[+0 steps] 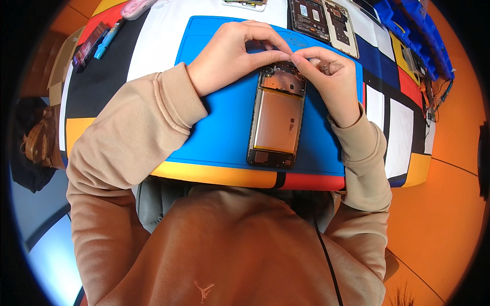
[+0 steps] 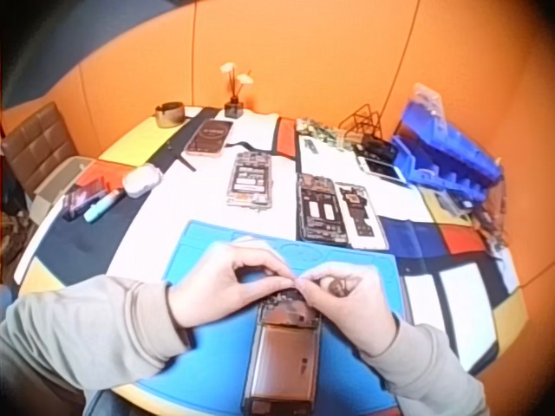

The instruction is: The person uses a screwdriver to remove screws from a smartphone motherboard and then from the phone's internal frame. The person handles the motherboard, phone frame, and screwdriver throughout the clip.

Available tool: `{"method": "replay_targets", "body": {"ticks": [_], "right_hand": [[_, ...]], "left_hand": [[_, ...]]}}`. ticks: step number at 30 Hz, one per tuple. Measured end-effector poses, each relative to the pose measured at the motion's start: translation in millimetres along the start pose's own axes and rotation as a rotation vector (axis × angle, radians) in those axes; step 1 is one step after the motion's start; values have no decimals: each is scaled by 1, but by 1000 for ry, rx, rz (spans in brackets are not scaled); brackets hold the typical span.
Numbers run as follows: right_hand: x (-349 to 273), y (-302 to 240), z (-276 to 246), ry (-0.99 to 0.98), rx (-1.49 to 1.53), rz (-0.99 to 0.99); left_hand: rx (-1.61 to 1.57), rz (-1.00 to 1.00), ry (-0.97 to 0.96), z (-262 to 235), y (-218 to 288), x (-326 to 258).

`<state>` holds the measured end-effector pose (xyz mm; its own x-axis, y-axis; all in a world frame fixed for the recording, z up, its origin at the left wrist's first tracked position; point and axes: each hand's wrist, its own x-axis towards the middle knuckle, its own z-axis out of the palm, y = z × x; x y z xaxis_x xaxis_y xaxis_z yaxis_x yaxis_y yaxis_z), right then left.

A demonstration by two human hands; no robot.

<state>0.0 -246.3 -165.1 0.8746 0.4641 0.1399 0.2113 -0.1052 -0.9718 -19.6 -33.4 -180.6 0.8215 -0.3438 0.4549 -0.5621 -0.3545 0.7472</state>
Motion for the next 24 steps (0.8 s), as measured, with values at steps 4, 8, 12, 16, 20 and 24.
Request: {"method": "replay_targets", "body": {"ticks": [4, 8, 12, 16, 20, 24], "right_hand": [[5, -4, -23, 96, -363, -23], [15, -1, -50, 172, -686, 19], [22, 12, -63, 163, -772, 88], [24, 20, -70, 175, -693, 20], [25, 12, -79, 190, -399, 52], [24, -2, -66, 190, -114, -73]], "left_hand": [[4, -27, 23, 1, 2, -1], [19, -63, 21, 1, 2, -1], [52, -59, 13, 1, 1, -1], [58, -84, 9, 2, -2, -2], [37, -87, 15, 2, -7, -2], [-11, -92, 6, 2, -10, -2]]}}
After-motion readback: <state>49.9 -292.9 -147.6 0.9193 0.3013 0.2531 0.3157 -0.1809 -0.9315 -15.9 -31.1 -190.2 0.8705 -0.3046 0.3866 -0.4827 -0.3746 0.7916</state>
